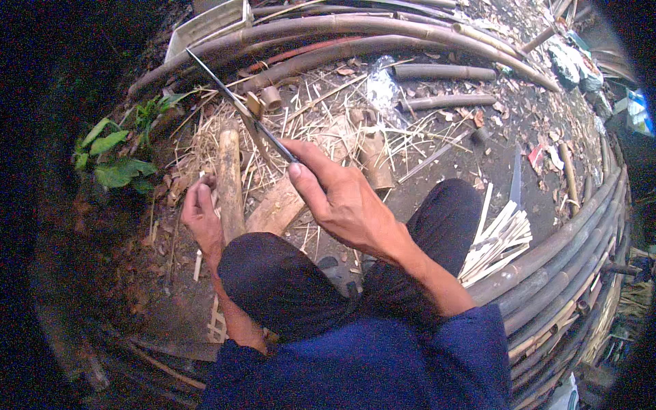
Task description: The person sits on the ground and uses a machete to split bamboo strips into thinner pieces. They repeatedly hold a strip, strike it with the machete, and place the split pieces aside.
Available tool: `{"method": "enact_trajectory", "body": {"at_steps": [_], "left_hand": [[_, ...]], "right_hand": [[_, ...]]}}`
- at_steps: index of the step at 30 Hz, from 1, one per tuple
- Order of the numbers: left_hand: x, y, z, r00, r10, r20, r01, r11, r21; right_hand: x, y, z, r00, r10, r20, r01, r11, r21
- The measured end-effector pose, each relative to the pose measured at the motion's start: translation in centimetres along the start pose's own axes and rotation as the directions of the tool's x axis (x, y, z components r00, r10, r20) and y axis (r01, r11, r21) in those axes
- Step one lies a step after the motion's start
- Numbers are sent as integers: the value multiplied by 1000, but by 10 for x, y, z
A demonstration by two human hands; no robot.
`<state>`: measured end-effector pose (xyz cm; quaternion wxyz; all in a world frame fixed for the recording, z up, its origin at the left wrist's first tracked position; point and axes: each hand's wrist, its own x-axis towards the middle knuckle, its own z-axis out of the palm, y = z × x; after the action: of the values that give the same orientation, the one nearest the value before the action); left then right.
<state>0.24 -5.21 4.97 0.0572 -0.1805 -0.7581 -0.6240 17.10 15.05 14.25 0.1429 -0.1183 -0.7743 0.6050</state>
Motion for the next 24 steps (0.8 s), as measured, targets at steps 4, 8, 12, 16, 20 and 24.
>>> {"method": "enact_trajectory", "body": {"at_steps": [4, 8, 12, 16, 20, 24], "left_hand": [[24, 13, 61, 940, 340, -33, -317, 832, -455], [43, 20, 102, 790, 544, 281, -510, 839, -191], [49, 27, 118, 887, 345, 307, -306, 937, -170], [62, 24, 137, 823, 395, 409, -440, 898, 20], [79, 45, 156, 765, 467, 443, -578, 801, 153], [99, 36, 170, 731, 373, 571, -536, 832, 143]], "right_hand": [[0, 112, 26, 993, -9, 115, 37, 970, -242], [8, 93, 33, 998, -62, -23, 59, 994, -96], [21, 76, 5, 984, 129, 123, -112, 985, -133], [49, 120, -10, 988, 24, 153, 3, 985, -171], [78, 139, -31, 981, 52, 187, -3, 967, -254], [91, 143, -45, 975, 101, 197, -46, 963, -264]]}}
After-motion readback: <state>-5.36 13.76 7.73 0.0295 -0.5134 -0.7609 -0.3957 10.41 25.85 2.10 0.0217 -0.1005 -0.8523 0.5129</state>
